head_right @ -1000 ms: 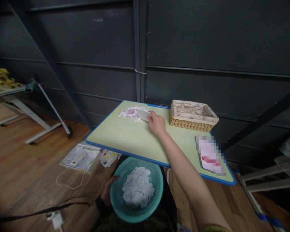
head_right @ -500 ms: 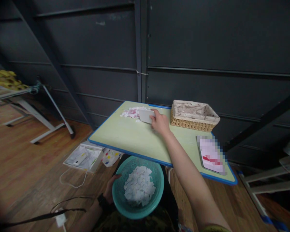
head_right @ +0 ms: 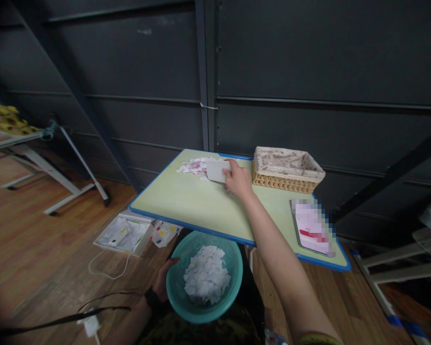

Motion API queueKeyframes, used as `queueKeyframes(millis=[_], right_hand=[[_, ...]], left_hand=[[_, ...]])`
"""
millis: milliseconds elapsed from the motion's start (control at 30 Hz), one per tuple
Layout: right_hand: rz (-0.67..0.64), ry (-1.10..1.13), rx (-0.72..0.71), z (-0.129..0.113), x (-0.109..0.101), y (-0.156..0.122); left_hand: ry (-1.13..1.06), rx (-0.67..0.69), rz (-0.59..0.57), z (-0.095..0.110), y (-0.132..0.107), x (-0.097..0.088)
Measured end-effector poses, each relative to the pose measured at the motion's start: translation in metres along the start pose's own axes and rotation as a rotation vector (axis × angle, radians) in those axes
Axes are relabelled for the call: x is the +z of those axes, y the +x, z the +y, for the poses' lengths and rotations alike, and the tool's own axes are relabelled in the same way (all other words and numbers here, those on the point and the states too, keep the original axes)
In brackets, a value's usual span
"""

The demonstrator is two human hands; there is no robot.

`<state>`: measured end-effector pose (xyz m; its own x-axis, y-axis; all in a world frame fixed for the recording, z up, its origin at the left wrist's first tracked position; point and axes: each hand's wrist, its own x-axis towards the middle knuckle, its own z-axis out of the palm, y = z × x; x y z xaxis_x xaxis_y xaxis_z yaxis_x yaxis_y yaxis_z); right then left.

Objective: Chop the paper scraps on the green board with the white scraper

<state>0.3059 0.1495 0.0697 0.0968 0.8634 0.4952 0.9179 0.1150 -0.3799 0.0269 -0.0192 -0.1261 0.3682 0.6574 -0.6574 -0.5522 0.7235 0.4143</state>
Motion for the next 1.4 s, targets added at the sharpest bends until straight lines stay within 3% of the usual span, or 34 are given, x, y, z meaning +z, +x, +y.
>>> queueKeyframes(millis=[567, 767, 1167, 1400], right_hand=[[-0.006, 0.223, 0.033, 0.003, 0.003, 0.002], [-0.005, 0.102, 0.019, 0.001, 0.005, 0.000], [0.006, 0.094, -0.001, -0.002, 0.007, -0.002], [0.040, 0.095, -0.002, -0.001, 0.010, -0.002]], left_hand=[[0.004, 0.002, 0.023, 0.003, -0.006, 0.008], [0.004, -0.001, 0.014, 0.002, -0.004, 0.006], [-0.016, 0.044, 0.031, -0.003, 0.007, -0.005], [-0.064, 0.039, -0.032, -0.005, 0.013, -0.012]])
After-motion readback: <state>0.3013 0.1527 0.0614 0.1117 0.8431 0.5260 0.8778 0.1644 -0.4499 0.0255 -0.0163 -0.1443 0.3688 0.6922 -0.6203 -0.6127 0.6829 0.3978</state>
